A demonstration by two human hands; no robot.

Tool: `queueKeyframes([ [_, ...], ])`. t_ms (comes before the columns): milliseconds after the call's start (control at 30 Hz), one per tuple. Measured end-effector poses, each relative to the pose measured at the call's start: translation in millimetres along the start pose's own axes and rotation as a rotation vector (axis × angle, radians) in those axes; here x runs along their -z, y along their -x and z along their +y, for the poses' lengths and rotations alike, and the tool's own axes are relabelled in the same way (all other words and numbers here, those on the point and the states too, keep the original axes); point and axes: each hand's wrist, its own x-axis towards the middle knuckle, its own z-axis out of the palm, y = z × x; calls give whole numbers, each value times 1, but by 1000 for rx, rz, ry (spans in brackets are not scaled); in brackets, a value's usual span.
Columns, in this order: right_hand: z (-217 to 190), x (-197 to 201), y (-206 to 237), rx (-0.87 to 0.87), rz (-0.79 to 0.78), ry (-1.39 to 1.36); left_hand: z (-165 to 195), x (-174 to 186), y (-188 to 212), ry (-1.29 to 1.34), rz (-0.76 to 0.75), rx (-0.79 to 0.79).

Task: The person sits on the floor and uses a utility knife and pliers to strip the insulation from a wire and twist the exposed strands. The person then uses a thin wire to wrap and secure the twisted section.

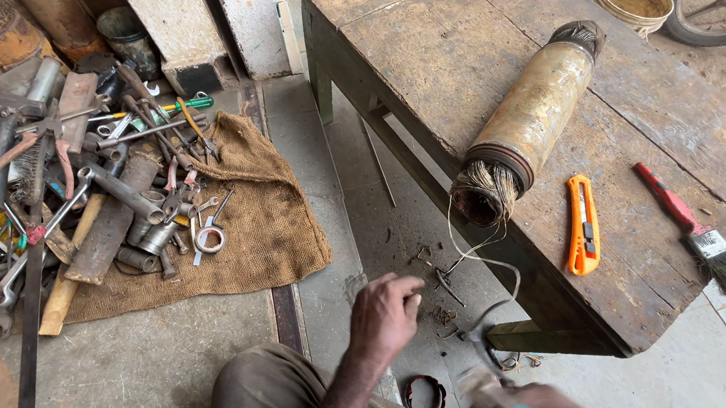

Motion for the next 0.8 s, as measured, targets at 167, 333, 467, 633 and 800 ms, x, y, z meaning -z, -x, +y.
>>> queueKeyframes([
  [167,-32,25,11,255,-57,-128,20,-11,7,527,-247,-281],
  [333,-36,39,18,295,153,-31,63,-44,31,1366,-627,65],
  [467,-44,31,15,367,408,114,70,-59,40,1343,-522,20],
  [633,-91,27,-37,-25,1026,1571,53,-36,31,1168,-463,-51],
  [800,-116,6,-107,-138,1060,1863,53,-9,32,1202,-400,-125],
])
